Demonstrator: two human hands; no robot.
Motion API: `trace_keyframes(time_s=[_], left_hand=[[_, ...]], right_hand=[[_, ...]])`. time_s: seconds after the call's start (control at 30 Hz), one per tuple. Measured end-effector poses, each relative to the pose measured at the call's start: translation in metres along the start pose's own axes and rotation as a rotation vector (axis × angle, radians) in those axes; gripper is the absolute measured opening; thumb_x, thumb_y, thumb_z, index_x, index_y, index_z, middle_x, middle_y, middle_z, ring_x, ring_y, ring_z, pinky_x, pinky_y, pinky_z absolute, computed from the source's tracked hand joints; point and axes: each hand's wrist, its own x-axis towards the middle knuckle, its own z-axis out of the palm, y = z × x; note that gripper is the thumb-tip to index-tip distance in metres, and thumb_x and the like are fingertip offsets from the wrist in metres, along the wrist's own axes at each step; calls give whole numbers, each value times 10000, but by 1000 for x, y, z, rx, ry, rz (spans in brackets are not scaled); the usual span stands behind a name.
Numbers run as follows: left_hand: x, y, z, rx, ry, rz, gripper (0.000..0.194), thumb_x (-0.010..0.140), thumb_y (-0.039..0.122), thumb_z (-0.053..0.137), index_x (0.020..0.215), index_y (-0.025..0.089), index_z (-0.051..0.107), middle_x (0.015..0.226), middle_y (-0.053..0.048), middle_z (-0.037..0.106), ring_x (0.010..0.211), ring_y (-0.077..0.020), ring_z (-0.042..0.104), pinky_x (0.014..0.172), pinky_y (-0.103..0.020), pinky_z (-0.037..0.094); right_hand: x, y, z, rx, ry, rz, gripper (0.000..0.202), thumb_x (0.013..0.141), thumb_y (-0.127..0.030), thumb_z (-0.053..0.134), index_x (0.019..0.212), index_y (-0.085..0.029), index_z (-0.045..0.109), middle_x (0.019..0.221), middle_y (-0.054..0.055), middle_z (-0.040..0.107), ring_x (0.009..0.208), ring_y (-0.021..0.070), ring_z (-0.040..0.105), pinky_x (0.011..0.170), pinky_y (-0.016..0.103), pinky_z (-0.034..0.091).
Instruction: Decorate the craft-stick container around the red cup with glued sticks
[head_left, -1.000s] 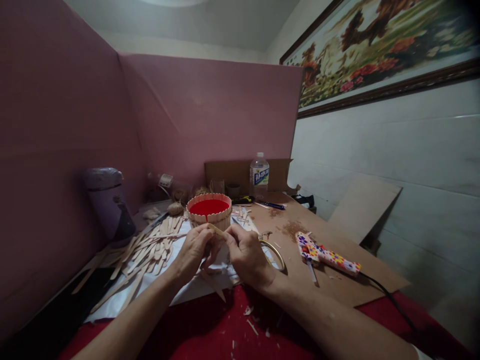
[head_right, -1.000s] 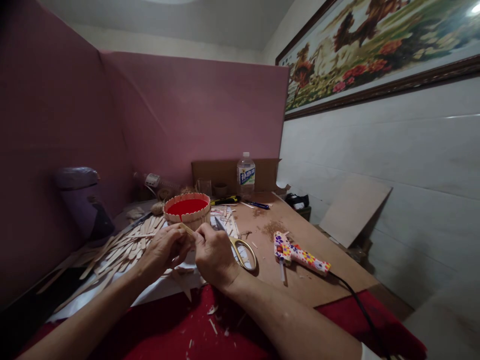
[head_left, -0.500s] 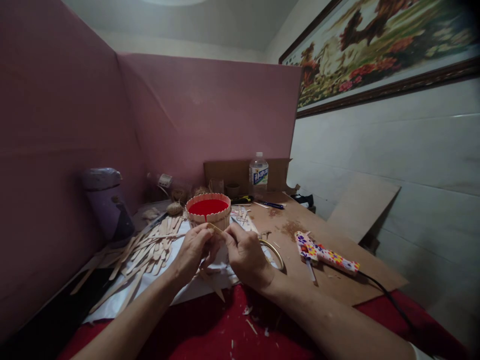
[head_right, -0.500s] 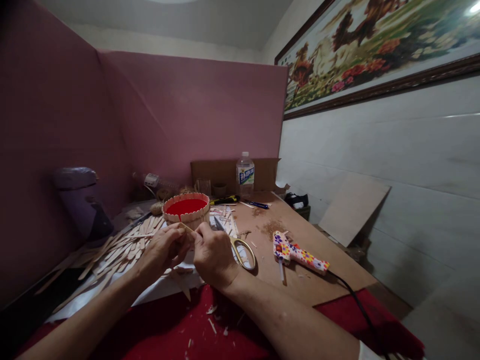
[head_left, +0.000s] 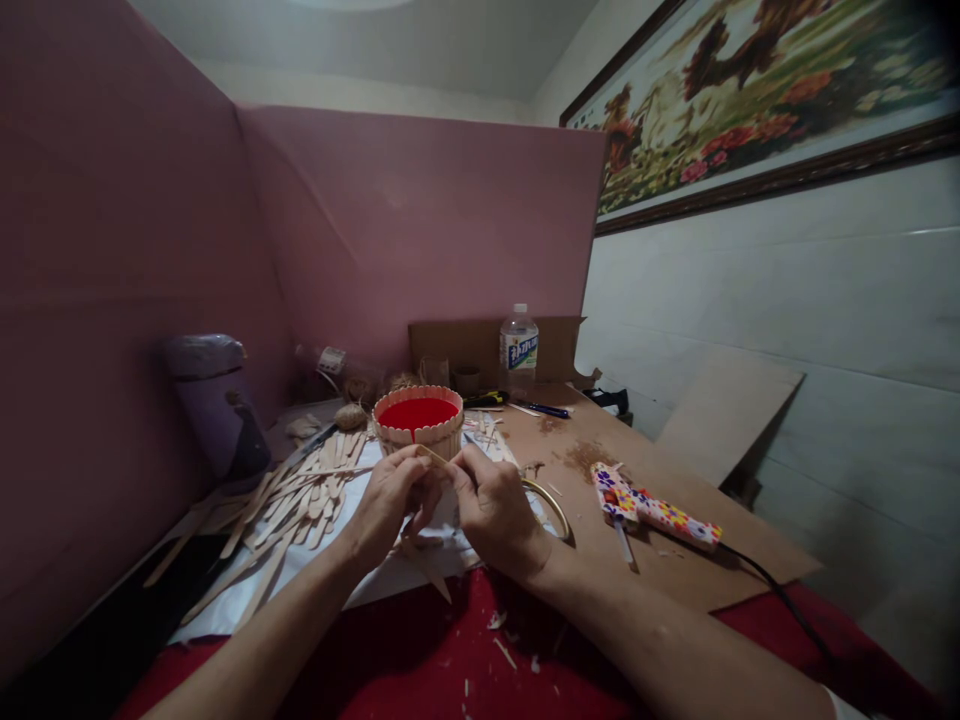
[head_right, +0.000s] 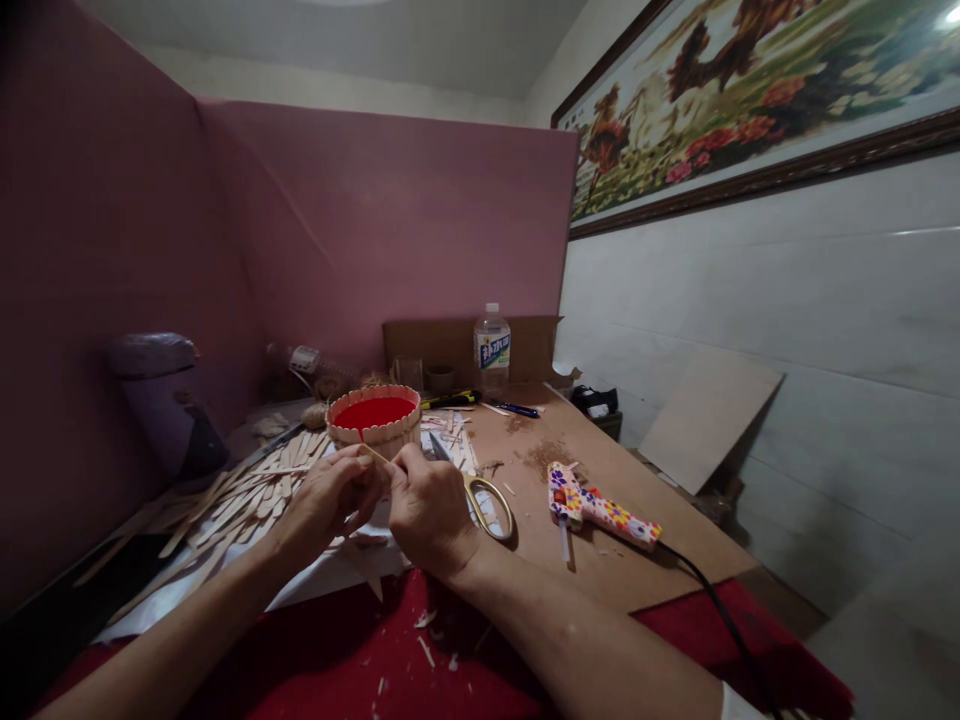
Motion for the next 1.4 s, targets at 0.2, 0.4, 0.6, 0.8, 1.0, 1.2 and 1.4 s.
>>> trace_keyframes(time_s=[0.2, 0.4, 0.6, 0.8, 1.0, 1.2, 1.4], left_hand=[[-1, -1, 1, -46, 17, 12, 156, 774, 210, 454, 624, 169, 457, 493, 42, 487, 323, -65, 387, 308, -172, 243], [-2, 1, 3, -33, 1, -3, 282, 843, 359, 500, 639, 169, 457, 460, 49, 475, 311, -63, 379, 298, -162, 219], [-1, -1, 3, -76, 30, -36, 197, 812, 278, 494, 651, 169, 462, 446, 57, 471, 296, -55, 356, 307, -157, 201], [-2, -2, 4, -42, 47, -5, 208, 805, 286, 504, 638, 170, 461, 472, 56, 468, 322, -57, 381, 313, -161, 235], [-2, 0, 4, -64, 9, -14, 267, 825, 372, 522, 658, 170, 468, 446, 63, 453, 305, -54, 352, 301, -158, 202], [-1, -1, 3, -80, 48, -34, 174, 793, 262, 503, 651, 175, 453, 444, 67, 449, 302, -55, 357, 307, -156, 209], [-1, -2, 3, -98, 0, 5, 248, 814, 301, 511, 618, 174, 428, 473, 50, 484, 310, -56, 386, 318, -169, 221]], right_hand=[[-1, -1, 1, 49, 13, 33, 208, 889, -213, 431, 702, -195, 520, 595, 8, 604, 541, 138, 543, 540, 236, 316], [0, 0, 0, 14, 12, 7, 207, 897, -228, 417, 720, -195, 519, 608, 18, 607, 557, 148, 553, 551, 238, 327], [-2, 1, 2, -34, -2, -21, 197, 889, -217, 409, 742, -188, 536, 608, 25, 616, 551, 157, 568, 542, 247, 321], [-2, 1, 3, 2, 11, 17, 204, 898, -220, 420, 733, -193, 536, 611, 16, 621, 560, 148, 569, 546, 237, 328], [-2, 1, 1, 13, -1, 13, 216, 905, -222, 410, 719, -197, 516, 599, 12, 606, 542, 144, 555, 538, 236, 332], [-1, 0, 1, -2, -11, -9, 207, 896, -219, 403, 729, -197, 523, 627, 26, 628, 576, 158, 578, 560, 245, 344], [-2, 0, 2, 35, 2, 20, 202, 900, -213, 417, 728, -196, 522, 621, 18, 622, 570, 151, 575, 556, 239, 340]])
